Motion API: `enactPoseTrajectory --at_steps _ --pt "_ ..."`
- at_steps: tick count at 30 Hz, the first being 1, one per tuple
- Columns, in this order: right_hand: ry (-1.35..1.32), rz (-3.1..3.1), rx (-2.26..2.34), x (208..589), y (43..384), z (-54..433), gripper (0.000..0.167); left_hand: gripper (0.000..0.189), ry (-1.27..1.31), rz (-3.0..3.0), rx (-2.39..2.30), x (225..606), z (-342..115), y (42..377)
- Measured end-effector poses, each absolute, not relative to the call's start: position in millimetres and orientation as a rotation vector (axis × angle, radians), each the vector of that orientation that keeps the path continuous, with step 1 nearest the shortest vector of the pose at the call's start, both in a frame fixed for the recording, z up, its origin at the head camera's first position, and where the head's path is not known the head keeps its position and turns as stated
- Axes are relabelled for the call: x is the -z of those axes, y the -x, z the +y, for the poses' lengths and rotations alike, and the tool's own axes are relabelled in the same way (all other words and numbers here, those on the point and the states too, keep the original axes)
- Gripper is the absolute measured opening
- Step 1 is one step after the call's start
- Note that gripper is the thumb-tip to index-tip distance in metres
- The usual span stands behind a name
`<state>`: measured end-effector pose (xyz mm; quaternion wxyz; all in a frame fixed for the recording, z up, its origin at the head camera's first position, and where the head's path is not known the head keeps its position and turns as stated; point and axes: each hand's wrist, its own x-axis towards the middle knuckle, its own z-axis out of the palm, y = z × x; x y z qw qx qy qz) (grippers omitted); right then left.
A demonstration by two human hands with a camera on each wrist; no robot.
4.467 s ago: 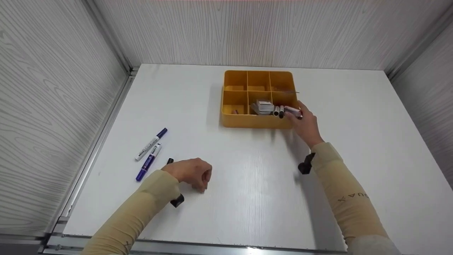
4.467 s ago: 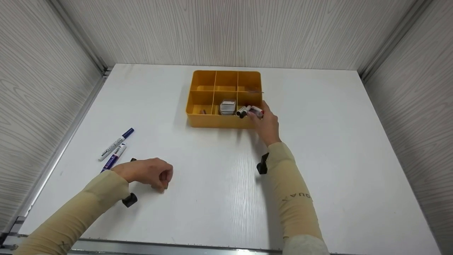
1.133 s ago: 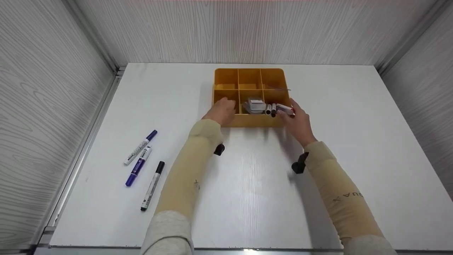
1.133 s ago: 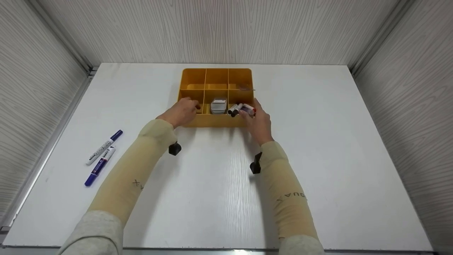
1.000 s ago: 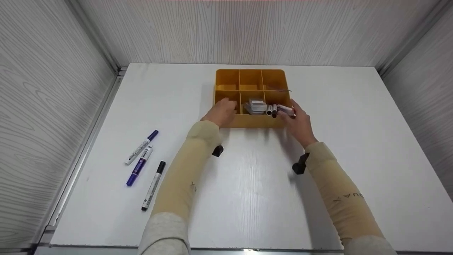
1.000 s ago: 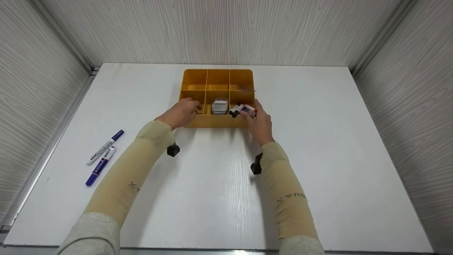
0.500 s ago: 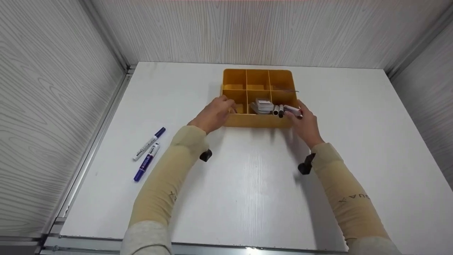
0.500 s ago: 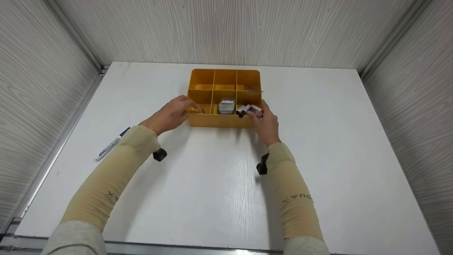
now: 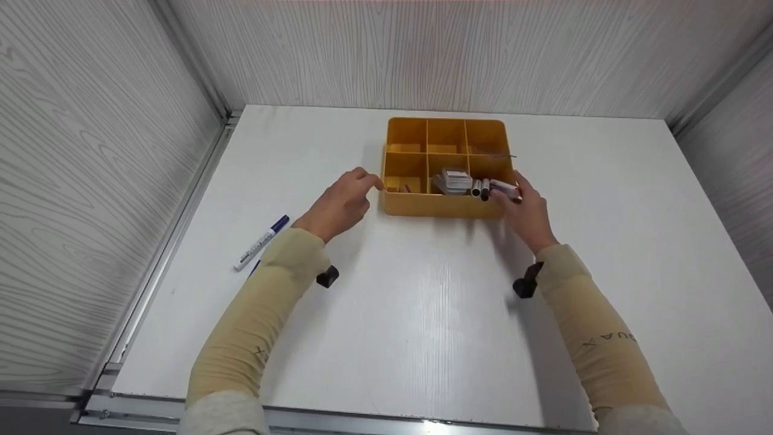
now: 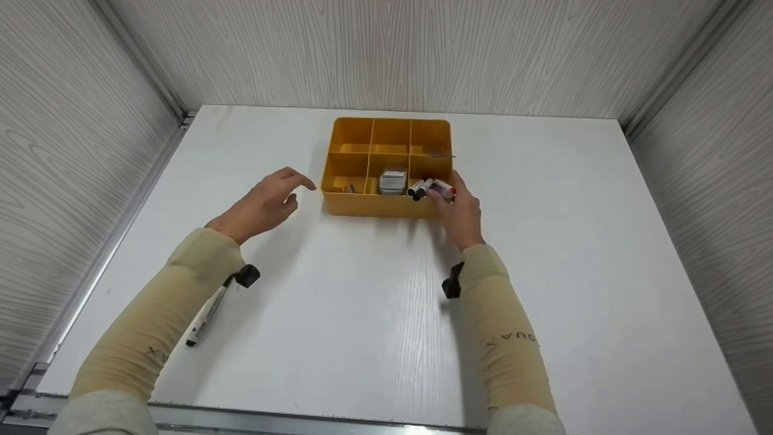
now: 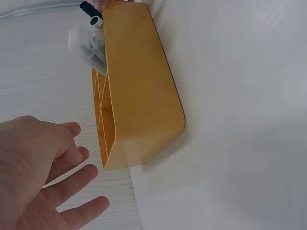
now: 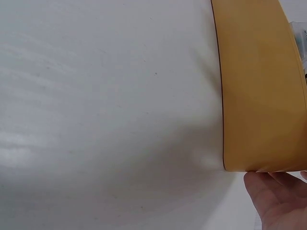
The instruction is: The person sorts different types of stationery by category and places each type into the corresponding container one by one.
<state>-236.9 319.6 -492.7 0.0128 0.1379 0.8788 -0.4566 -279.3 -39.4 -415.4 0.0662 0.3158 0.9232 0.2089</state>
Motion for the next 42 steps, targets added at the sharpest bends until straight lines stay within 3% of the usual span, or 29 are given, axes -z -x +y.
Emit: enactPoseTrajectory --at_steps 32,37,42 --pt "-0.357 2.804 1.423 495 237 325 0.087 0.01 -0.624 2.768 -0.381 445 -139 219" --pt "-0.32 2.856 1.421 496 237 326 0.085 0.015 -0.544 2.672 -0.244 449 -143 213" --pt "-0.342 2.814 1.436 497 236 325 0.087 0.032 -0.431 2.585 -0.175 449 -146 206"
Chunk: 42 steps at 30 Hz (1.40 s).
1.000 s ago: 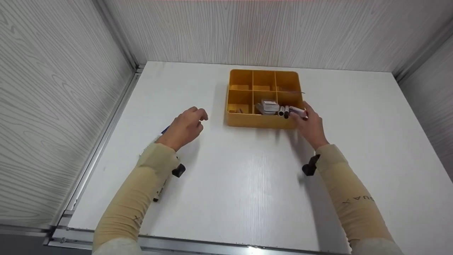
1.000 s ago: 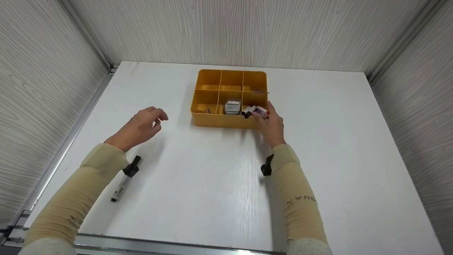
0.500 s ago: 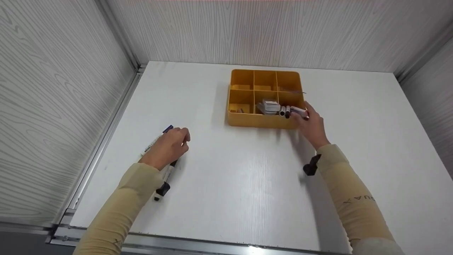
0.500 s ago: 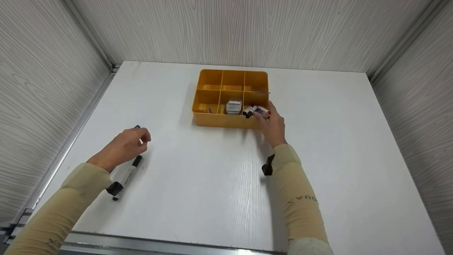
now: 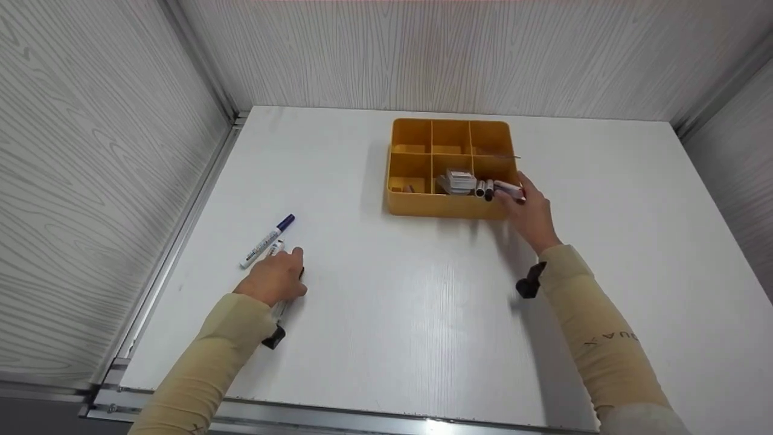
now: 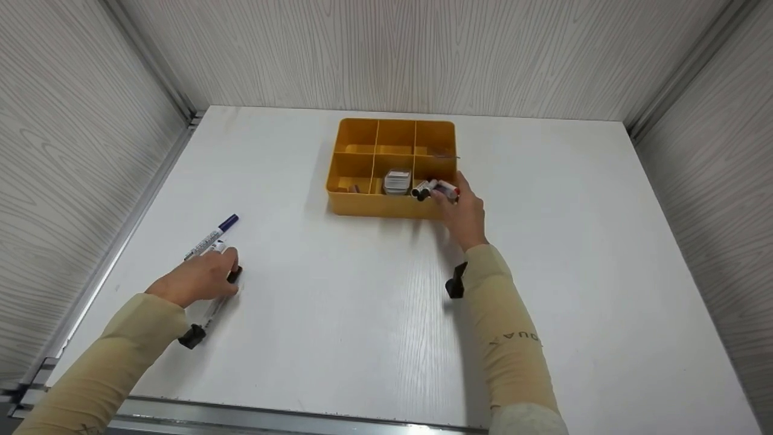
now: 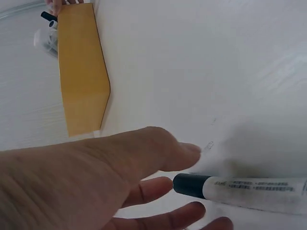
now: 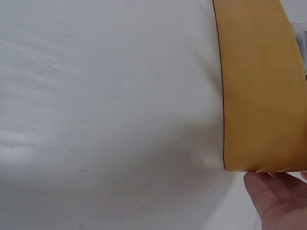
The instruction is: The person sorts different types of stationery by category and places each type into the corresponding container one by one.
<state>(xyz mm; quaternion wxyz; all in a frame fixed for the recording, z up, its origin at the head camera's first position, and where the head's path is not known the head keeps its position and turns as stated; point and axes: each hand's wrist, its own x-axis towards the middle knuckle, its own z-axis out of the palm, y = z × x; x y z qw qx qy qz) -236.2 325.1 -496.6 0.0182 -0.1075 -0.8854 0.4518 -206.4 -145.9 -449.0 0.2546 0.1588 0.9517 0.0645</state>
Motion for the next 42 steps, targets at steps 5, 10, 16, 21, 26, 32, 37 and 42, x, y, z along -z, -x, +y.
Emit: enactPoseTrajectory --at_steps 5,10,16,21,26,32,37,42 --pt "0.33 -2.753 -1.399 497 237 325 0.087 0.034 -0.423 2.543 -0.21 450 -147 201" --pt "0.339 -2.754 -1.415 497 237 326 0.087 0.032 -0.47 2.534 -0.224 452 -149 200" --pt "0.34 -2.751 -1.419 498 237 326 0.087 0.029 -0.444 2.504 -0.234 451 -147 201" --pt "0.327 -2.736 -1.417 499 237 327 0.086 0.028 -0.394 2.458 -0.225 451 -145 204" --pt "0.326 -2.734 -1.414 498 237 327 0.086 0.032 -0.337 2.409 -0.265 451 -143 207" --pt "0.358 -2.75 -1.431 497 238 327 0.086 0.035 -0.302 2.386 -0.334 448 -134 212" --pt "0.379 -2.758 -1.439 496 238 326 0.087 0.03 -0.432 2.458 -0.364 446 -123 215" --pt "0.369 -2.756 -1.416 497 238 326 0.087 0.028 -0.552 2.555 -0.435 445 -113 217"
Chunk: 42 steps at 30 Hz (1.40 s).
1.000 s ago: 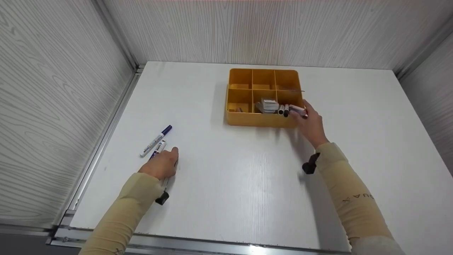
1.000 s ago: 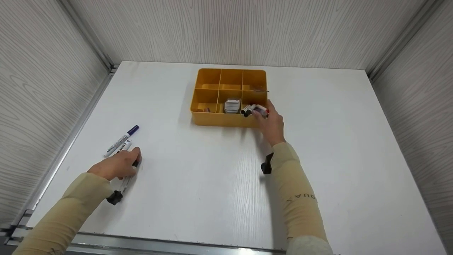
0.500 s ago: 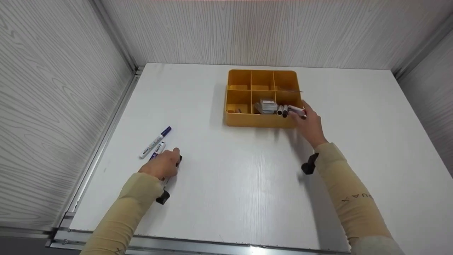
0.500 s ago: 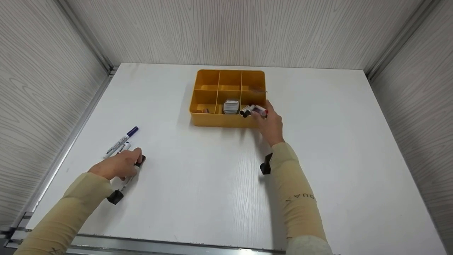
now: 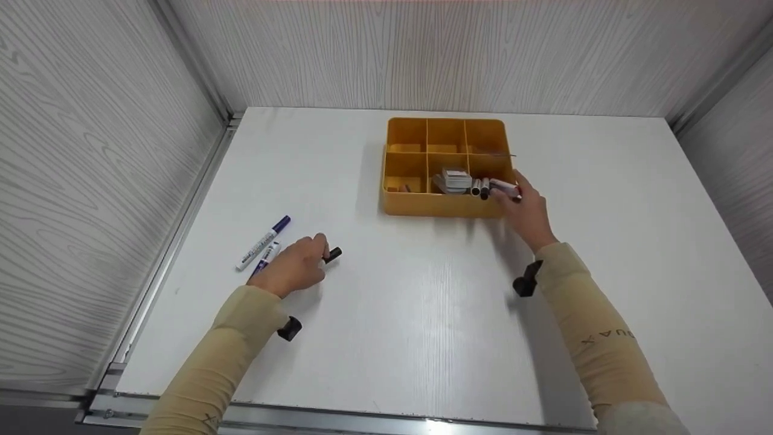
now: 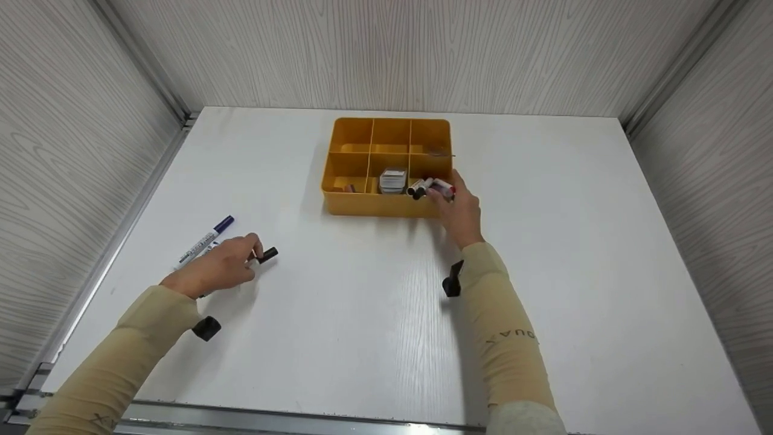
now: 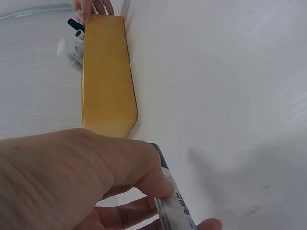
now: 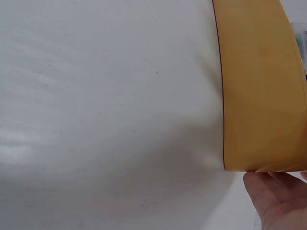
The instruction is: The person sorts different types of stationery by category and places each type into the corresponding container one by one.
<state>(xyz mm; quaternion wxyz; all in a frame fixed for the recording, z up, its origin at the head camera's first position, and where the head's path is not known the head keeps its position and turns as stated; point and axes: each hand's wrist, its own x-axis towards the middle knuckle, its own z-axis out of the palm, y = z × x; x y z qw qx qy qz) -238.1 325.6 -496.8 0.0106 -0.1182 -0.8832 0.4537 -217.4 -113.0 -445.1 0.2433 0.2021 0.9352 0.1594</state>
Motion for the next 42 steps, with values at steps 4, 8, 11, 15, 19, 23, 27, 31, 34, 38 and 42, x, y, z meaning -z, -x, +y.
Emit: enactPoseTrajectory --at_steps 4,8,11,15,19,23,27,31,34,38,42 --pt "0.368 -2.751 -1.403 498 239 326 0.087 0.031 -0.62 2.606 -0.497 442 -104 222" --pt "0.362 -2.747 -1.403 498 239 326 0.087 0.034 -0.647 2.63 -0.552 437 -94 226" --pt "0.354 -2.741 -1.4 499 239 326 0.085 0.035 -0.606 2.625 -0.575 433 -85 228" --pt "0.354 -2.737 -1.406 499 240 325 0.084 0.029 -0.58 2.632 -0.585 428 -73 231" --pt "0.361 -2.737 -1.415 499 240 325 0.083 0.022 -0.686 2.665 -0.634 424 -65 235" --pt "0.355 -2.736 -1.403 498 240 326 0.083 0.019 -0.838 2.702 -0.658 418 -57 237" --pt "0.357 -2.737 -1.417 500 239 326 0.083 0.017 -0.87 2.726 -0.643 412 -43 241" --pt "0.353 -2.721 -1.435 500 238 325 0.082 0.02 -0.834 2.725 -0.67 404 -28 245" --pt "0.353 -2.719 -1.425 499 238 325 0.082 0.029 -0.882 2.743 -0.672 399 -18 249" --pt "0.353 -2.716 -1.411 499 238 325 0.083 0.038 -0.992 2.766 -0.708 394 -8 250" --pt "0.347 -2.703 -1.425 500 238 326 0.083 0.034 -1.138 2.793 -0.803 392 2 252"
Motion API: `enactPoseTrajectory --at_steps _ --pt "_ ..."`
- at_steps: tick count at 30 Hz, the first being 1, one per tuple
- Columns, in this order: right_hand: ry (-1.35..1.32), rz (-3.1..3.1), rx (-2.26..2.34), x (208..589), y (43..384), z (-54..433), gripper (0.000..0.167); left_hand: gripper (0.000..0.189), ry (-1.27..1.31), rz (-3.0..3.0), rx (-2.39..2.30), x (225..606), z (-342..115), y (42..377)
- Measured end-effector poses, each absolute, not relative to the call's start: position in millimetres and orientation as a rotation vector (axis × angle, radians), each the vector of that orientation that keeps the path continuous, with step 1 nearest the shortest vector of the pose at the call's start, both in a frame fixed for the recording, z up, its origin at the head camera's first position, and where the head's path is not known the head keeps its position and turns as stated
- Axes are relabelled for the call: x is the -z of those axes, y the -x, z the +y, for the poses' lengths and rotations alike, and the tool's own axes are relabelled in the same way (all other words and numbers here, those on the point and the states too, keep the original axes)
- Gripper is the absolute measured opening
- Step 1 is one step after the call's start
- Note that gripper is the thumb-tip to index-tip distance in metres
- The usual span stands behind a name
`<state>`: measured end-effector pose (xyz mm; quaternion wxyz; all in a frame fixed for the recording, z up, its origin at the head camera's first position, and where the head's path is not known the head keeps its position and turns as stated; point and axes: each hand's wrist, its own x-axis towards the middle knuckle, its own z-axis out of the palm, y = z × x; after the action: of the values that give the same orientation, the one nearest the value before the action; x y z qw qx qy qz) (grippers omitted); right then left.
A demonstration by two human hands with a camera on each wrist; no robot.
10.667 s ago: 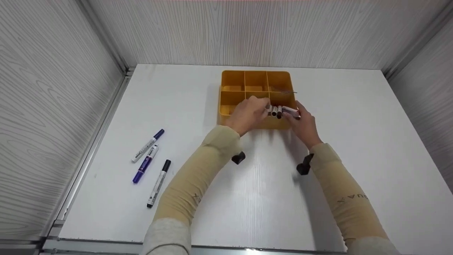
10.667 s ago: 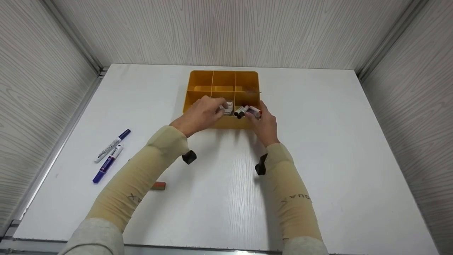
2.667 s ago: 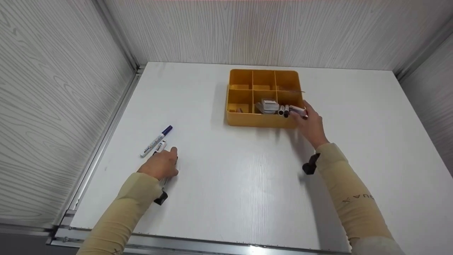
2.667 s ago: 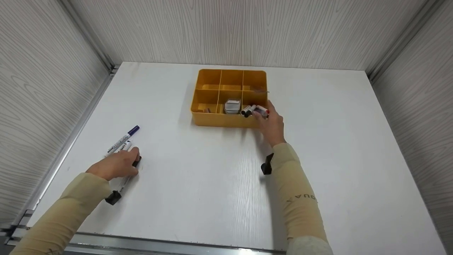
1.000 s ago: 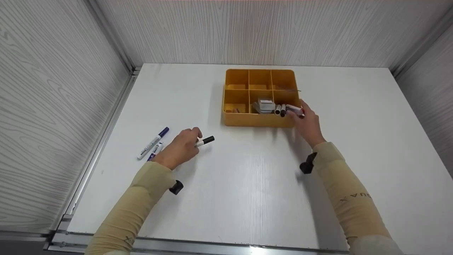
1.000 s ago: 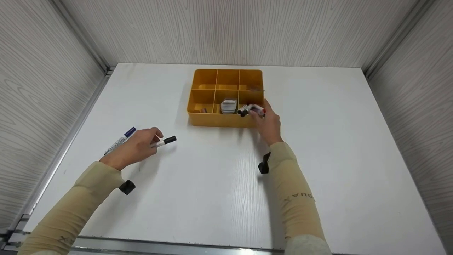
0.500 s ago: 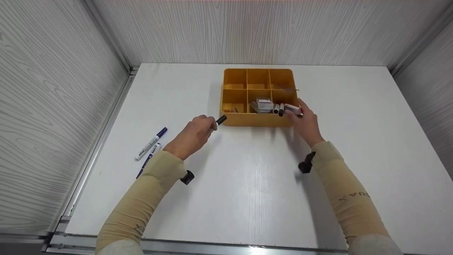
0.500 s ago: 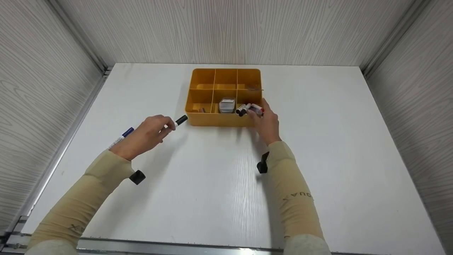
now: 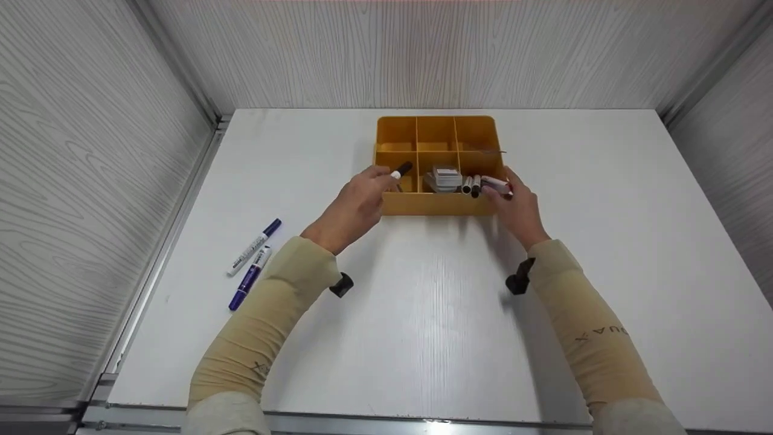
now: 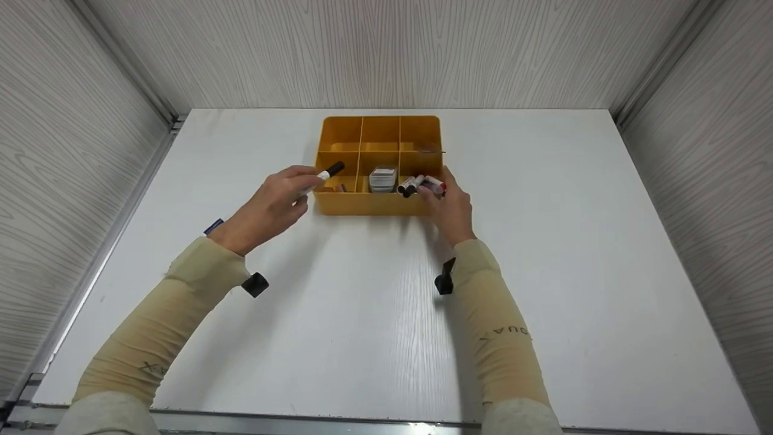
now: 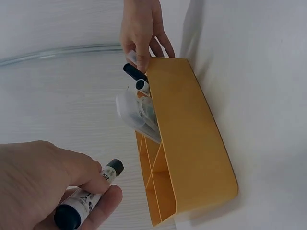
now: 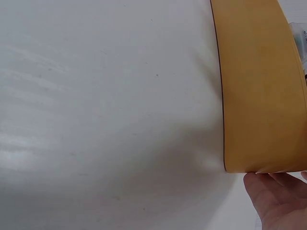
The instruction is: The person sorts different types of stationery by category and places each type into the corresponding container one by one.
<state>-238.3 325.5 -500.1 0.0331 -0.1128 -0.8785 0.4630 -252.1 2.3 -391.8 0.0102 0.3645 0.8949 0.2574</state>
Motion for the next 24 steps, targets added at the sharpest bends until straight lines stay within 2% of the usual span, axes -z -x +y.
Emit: enactPoseTrajectory --at_steps 12,24 --pt "0.367 -2.705 -1.43 498 237 325 0.083 0.02 -1.205 2.837 -0.947 381 50 260" --pt "0.382 -2.687 -1.433 499 233 320 0.082 0.018 -1.276 2.829 -0.891 379 103 268"
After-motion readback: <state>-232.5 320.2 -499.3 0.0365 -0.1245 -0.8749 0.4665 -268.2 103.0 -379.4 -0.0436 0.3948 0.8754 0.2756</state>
